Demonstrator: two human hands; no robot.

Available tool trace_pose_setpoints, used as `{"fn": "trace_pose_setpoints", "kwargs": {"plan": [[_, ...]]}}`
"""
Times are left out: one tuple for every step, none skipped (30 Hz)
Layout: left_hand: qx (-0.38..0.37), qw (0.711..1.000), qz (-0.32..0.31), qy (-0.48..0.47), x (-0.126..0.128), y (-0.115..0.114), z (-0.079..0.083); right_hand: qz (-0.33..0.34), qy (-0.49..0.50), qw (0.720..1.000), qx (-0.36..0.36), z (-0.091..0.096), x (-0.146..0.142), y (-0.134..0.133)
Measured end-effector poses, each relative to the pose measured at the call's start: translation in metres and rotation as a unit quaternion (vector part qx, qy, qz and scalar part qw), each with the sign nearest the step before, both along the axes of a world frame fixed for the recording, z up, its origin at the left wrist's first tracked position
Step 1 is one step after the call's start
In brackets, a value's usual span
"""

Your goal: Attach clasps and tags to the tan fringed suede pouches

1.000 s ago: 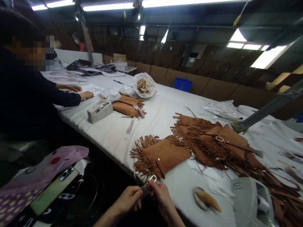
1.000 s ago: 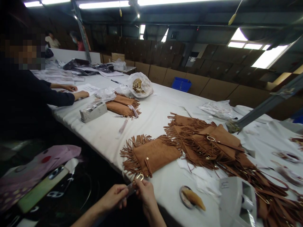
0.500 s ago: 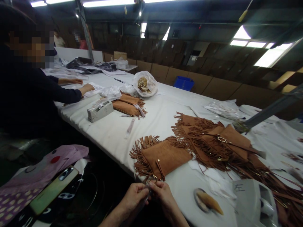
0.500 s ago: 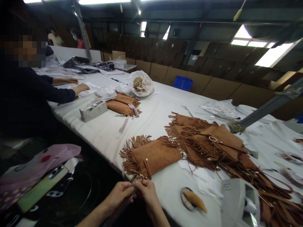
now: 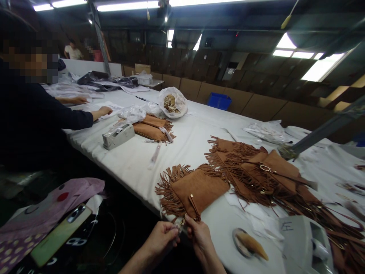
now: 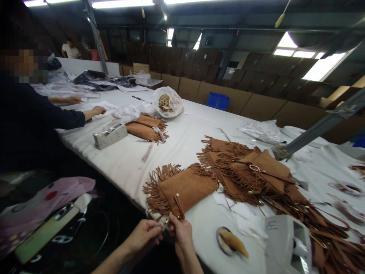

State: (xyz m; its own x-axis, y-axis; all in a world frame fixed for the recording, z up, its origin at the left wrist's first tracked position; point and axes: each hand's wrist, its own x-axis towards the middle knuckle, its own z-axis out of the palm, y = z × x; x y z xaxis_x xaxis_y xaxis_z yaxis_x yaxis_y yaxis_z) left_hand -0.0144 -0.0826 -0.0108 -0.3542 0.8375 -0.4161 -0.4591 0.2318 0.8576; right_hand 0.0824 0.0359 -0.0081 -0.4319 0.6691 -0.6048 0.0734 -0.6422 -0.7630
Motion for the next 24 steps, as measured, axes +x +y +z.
{"fn": "trace_pose_setpoints", "kwargs": {"plan": [[0.001,1.0,0.002,-0.004,0.0,0.001,0.0,-0.001,0.008,1.0,0.001,-0.001,0.0,0.001],[0.001,1.0,0.003,-0.008,0.0,0.002,0.0,0.002,0.016,1.0,-0.002,0.0,-0.001,0.002],[0.002,1.0,0.004,-0.011,0.0,0.003,0.001,0.007,0.023,1.0,-0.006,0.001,-0.001,0.003],[0.004,1.0,0.005,-0.015,-0.001,0.003,0.002,0.014,0.031,0.999,-0.011,0.002,-0.001,0.004],[0.006,1.0,0.005,-0.019,-0.001,0.003,0.003,0.021,0.04,0.999,-0.015,0.004,0.0,0.004],[0.008,1.0,0.003,-0.022,-0.002,0.003,0.004,0.028,0.048,0.998,-0.019,0.006,0.0,0.005],[0.009,1.0,0.0,-0.021,-0.003,0.004,0.005,0.036,0.057,0.997,-0.023,0.008,0.001,0.006],[0.009,1.0,-0.005,-0.016,-0.004,0.004,0.006,0.044,0.065,0.997,-0.026,0.01,0.001,0.007],[0.009,1.0,-0.012,-0.007,-0.004,0.006,0.007,0.052,0.073,0.996,-0.028,0.012,0.001,0.008],[0.008,1.0,-0.021,0.004,-0.005,0.008,0.008,0.06,0.081,0.995,-0.029,0.013,0.001,0.009],[0.007,0.999,-0.032,0.014,-0.005,0.01,0.008,0.067,0.089,0.993,-0.029,0.015,0.001,0.01],[0.008,0.999,-0.045,0.023,-0.005,0.012,0.007,0.073,0.095,0.992,-0.029,0.016,0.002,0.011],[0.008,0.998,-0.058,0.029,-0.004,0.015,0.006,0.08,0.101,0.991,-0.027,0.017,0.002,0.012],[0.006,0.997,-0.07,0.035,-0.003,0.017,0.004,0.086,0.105,0.99,-0.025,0.017,0.002,0.013],[0.003,0.996,-0.083,0.042,-0.002,0.019,0.002,0.092,0.107,0.99,-0.022,0.018,0.002,0.013],[-0.001,0.994,-0.094,0.049,0.0,0.02,0.0,0.098,0.106,0.989,-0.019,0.018,0.003,0.014],[-0.005,0.993,-0.102,0.056,0.001,0.02,-0.002,0.103,0.104,0.989,-0.017,0.018,0.004,0.014],[-0.009,0.992,-0.109,0.061,0.002,0.02,-0.004,0.106,0.101,0.989,-0.013,0.018,0.005,0.014],[-0.011,0.991,-0.114,0.064,0.002,0.018,-0.005,0.109,0.094,0.99,-0.009,0.018,0.006,0.014],[-0.012,0.991,-0.117,0.066,0.002,0.016,-0.005,0.115,0.081,0.99,-0.003,0.018,0.007,0.014],[-0.012,0.991,-0.119,0.066,0.001,0.014,-0.005,0.122,0.063,0.991,0.005,0.017,0.007,0.014],[-0.009,0.991,-0.118,0.064,0.0,0.011,-0.004,0.132,0.037,0.99,0.016,0.016,0.007,0.015],[-0.006,0.991,-0.115,0.062,-0.002,0.009,-0.002,0.141,0.008,0.99,0.028,0.015,0.007,0.016],[-0.003,0.992,-0.11,0.059,-0.003,0.007,-0.001,0.149,-0.019,0.988,0.037,0.014,0.006,0.017]]}}
